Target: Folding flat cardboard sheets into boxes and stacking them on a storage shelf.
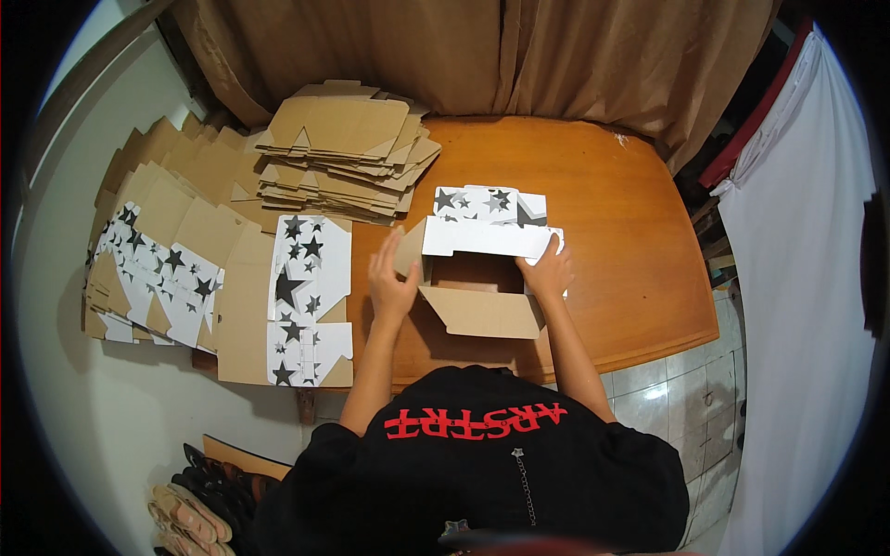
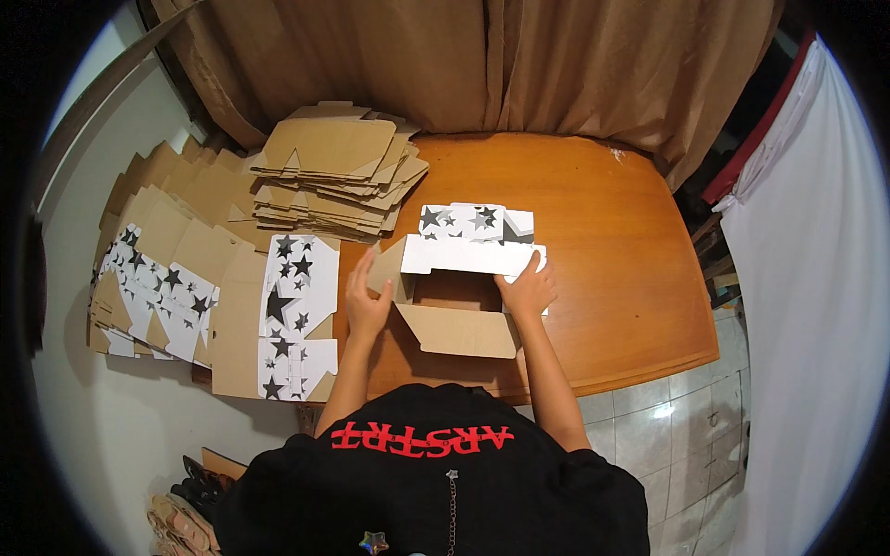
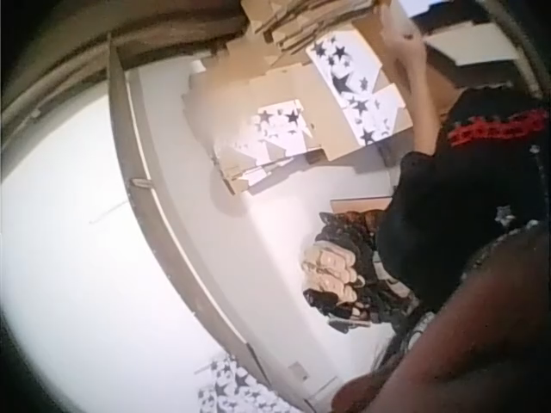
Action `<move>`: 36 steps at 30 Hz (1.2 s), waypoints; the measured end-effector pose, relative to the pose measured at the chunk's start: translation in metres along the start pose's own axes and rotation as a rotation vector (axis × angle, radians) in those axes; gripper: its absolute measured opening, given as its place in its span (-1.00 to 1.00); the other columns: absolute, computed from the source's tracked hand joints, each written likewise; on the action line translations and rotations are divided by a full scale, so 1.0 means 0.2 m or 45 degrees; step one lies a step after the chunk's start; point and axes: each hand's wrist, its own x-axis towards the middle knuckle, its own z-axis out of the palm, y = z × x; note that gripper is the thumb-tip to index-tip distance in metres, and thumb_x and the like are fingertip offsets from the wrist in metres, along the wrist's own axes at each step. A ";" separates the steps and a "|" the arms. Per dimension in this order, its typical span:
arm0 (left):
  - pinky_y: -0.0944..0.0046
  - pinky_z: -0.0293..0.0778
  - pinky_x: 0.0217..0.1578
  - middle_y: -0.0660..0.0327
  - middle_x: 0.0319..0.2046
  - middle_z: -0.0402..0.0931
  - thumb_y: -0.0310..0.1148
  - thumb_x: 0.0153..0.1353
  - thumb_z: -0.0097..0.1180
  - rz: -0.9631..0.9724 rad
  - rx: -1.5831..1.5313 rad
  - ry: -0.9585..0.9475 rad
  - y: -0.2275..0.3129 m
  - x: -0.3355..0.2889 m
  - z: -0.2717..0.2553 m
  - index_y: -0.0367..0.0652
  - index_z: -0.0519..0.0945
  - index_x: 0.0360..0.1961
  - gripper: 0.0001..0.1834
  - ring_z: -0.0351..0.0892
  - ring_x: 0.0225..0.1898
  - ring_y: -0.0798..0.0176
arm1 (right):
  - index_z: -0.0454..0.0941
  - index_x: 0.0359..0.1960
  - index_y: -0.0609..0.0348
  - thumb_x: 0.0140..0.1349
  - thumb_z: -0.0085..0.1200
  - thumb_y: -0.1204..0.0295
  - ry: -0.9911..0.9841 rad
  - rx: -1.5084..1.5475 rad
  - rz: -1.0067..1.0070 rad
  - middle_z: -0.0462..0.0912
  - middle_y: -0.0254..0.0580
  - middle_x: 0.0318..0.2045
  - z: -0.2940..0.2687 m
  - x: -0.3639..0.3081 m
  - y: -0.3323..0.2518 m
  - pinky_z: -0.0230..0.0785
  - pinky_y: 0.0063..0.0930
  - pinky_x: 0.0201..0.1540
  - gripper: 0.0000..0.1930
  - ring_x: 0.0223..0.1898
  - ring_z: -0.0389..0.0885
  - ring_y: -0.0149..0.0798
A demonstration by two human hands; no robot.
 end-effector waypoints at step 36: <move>-0.32 -0.52 0.21 0.23 0.35 -0.13 0.05 -0.60 0.47 0.125 0.235 -1.336 0.09 -0.07 0.00 0.26 0.39 0.13 0.04 -0.45 0.37 -0.05 | 0.07 0.23 0.08 -0.19 0.21 -0.14 -0.254 0.135 0.008 0.08 0.15 0.19 -0.08 0.03 0.03 0.17 0.14 0.01 -0.02 0.16 0.16 0.13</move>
